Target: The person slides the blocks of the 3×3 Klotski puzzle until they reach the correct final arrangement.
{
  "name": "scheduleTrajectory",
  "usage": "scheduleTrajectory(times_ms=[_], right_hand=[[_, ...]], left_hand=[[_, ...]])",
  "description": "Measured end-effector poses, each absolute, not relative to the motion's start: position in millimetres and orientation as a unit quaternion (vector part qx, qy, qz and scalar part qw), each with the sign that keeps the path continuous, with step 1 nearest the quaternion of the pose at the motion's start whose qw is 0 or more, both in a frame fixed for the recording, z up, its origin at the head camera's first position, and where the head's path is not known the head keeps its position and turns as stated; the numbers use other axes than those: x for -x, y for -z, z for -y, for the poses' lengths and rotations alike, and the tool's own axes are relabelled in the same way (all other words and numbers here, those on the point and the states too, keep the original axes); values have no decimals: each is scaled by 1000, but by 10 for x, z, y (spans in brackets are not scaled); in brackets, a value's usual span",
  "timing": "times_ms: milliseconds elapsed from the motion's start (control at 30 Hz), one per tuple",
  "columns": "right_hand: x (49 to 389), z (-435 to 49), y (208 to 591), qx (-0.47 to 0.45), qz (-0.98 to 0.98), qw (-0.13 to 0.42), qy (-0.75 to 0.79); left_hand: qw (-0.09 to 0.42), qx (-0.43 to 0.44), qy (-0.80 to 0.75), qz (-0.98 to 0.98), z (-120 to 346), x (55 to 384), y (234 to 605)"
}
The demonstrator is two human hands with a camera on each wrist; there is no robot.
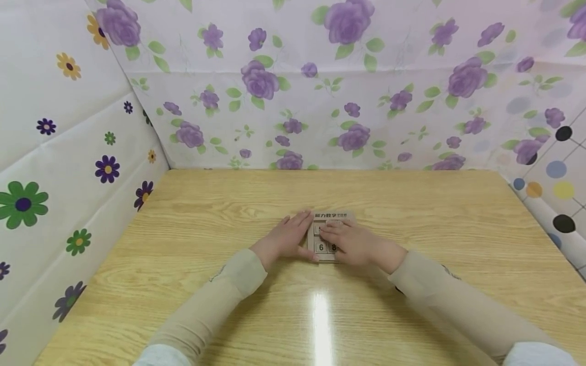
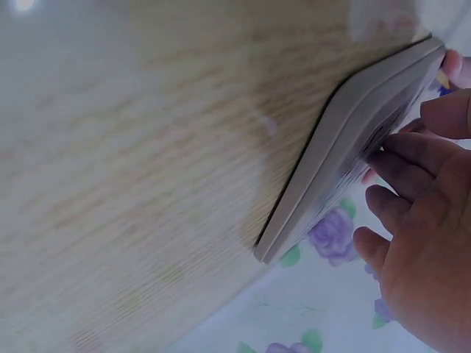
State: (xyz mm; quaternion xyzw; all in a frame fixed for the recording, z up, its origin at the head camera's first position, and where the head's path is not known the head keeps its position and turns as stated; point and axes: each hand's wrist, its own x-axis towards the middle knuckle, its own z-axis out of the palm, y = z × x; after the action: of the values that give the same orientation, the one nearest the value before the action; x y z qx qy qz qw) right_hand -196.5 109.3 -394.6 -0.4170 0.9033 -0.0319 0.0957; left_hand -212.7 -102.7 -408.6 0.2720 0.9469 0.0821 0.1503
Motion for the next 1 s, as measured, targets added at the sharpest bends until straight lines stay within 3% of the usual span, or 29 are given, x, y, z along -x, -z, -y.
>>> scheduleTrajectory(times_ms=[400, 1000], right_hand=[[2046, -1090, 3940, 412, -906, 96, 28], [1659, -1175, 3912, 465, -881, 85, 13]], left_hand=[[154, -271, -85, -946, 1031, 2134, 4083], [152, -270, -86, -947, 1030, 2131, 4076]])
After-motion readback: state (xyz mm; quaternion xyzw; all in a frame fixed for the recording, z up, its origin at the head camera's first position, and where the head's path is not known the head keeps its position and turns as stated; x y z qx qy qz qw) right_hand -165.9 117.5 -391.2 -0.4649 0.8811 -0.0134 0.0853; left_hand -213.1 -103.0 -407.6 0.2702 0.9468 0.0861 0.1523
